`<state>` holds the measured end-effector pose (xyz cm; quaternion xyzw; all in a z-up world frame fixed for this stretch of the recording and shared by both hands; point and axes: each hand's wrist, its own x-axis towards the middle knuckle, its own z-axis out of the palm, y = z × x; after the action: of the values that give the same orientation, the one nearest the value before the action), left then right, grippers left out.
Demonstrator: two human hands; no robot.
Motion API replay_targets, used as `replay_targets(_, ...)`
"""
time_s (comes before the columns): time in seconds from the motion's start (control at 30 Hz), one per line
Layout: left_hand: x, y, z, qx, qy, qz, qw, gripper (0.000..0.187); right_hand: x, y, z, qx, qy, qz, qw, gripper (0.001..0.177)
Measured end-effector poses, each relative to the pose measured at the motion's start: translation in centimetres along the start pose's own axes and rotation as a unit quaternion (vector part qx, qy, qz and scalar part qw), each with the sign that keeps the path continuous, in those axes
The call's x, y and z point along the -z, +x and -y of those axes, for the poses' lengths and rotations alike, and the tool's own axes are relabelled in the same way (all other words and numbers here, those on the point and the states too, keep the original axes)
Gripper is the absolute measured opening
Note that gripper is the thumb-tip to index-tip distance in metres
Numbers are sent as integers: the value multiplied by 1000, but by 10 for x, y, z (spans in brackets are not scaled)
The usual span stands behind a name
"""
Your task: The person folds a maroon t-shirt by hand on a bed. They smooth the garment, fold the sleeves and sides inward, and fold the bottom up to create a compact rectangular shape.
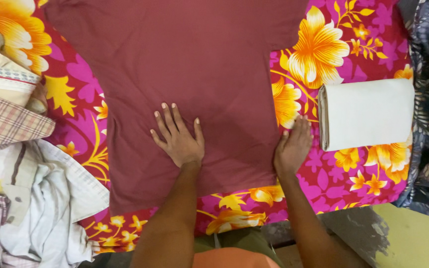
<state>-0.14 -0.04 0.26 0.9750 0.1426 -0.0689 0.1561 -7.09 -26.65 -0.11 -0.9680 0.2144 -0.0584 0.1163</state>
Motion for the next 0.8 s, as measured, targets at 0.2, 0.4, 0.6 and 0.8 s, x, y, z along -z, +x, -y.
replay_targets(0.2,-1,0,2,-7,4,-9,1000,74,-5,-12,46,-32,67,-28,997,58)
replay_targets(0.4,-9,2,5,-13,8,-14,1000,75,-48,-35,159,142,109,95,979,68)
replay_targets(0.6,-5,-2,5,-13,-12,-19,1000,74,-34,-38,120,138,56,85,985,69)
replay_targets(0.8,-7,-3,5,-6,-20,-23,1000,73,-5,-38,56,117,-10,67,991,67)
